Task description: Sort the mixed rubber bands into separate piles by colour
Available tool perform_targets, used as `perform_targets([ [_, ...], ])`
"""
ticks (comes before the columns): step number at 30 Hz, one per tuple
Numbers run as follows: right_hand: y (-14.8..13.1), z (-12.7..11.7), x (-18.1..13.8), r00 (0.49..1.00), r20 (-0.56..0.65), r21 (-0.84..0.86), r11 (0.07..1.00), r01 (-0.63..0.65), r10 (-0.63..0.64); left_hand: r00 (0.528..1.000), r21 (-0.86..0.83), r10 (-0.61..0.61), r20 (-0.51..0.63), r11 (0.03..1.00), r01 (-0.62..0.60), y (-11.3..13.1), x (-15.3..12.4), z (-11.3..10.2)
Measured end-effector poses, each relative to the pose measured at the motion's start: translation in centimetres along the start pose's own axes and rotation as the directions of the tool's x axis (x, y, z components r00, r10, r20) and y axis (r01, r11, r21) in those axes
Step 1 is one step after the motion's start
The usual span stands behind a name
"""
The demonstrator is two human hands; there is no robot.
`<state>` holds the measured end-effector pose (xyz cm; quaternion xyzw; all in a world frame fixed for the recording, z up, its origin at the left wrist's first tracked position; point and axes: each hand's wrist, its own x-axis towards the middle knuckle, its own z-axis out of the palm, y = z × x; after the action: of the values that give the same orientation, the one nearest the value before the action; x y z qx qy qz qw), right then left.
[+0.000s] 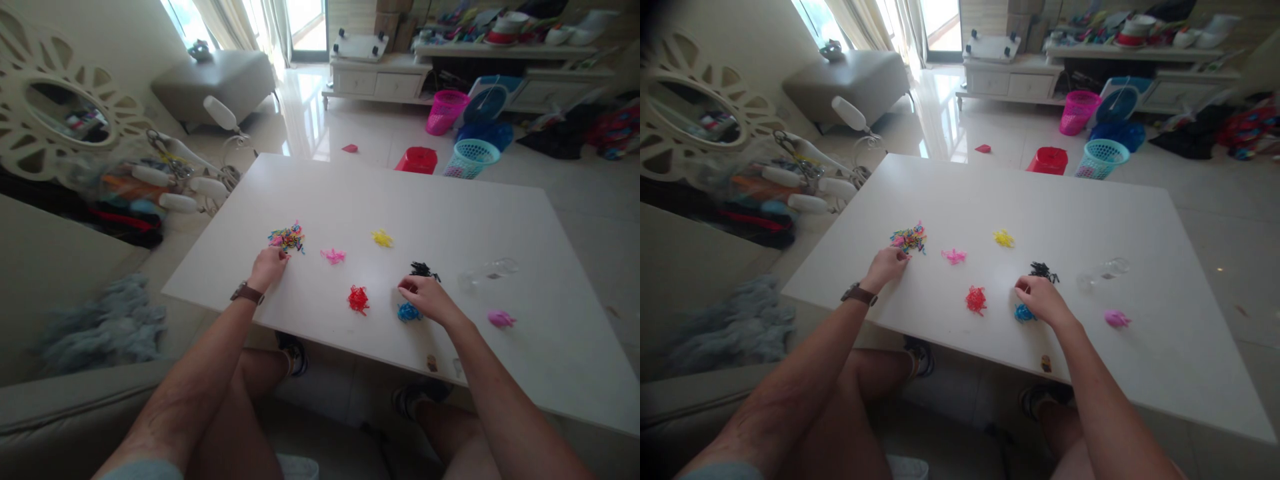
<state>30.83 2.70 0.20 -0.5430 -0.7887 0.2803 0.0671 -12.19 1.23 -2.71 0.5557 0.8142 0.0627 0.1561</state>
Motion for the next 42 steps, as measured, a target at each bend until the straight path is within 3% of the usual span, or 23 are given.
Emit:
perform_targets([
  [29, -0.4, -0.3, -0.6, 0.998, 0.069, 0.071, 0.997, 0.002, -0.007, 0.998, -0.039, 0.065, -0.021, 0.997, -0.066, -0.3, 0.8, 1.1],
  [34, -0.2, -0.1, -0.5, 0.998, 0.051, 0.08, 0.997, 0.017, -0.021, 0.995, -0.191, 0.066, -0.073, 0.978, -0.079, 1.0, 0.9, 0.3],
  [37, -0.3, 0.0, -0.3, 0.999, 0.004, 0.079, 0.996, 0.046, -0.046, 0.997, -0.525, 0.07, -0.013, 0.849, -0.066, 3.3, 0.4, -0.2],
  [40, -1.1, 0.1, -0.1, 0.994, -0.078, 0.117, 0.989, 0.086, -0.077, 0.963, -0.863, 0.219, 0.159, 0.504, 0.028, 6.6, -1.2, -0.1],
  [42, -2.0, 0.3, 0.2, 0.985, -0.149, 0.205, 0.972, 0.112, -0.083, 0.917, -0.933, 0.335, 0.218, 0.346, 0.096, 8.9, -2.5, 0.2],
])
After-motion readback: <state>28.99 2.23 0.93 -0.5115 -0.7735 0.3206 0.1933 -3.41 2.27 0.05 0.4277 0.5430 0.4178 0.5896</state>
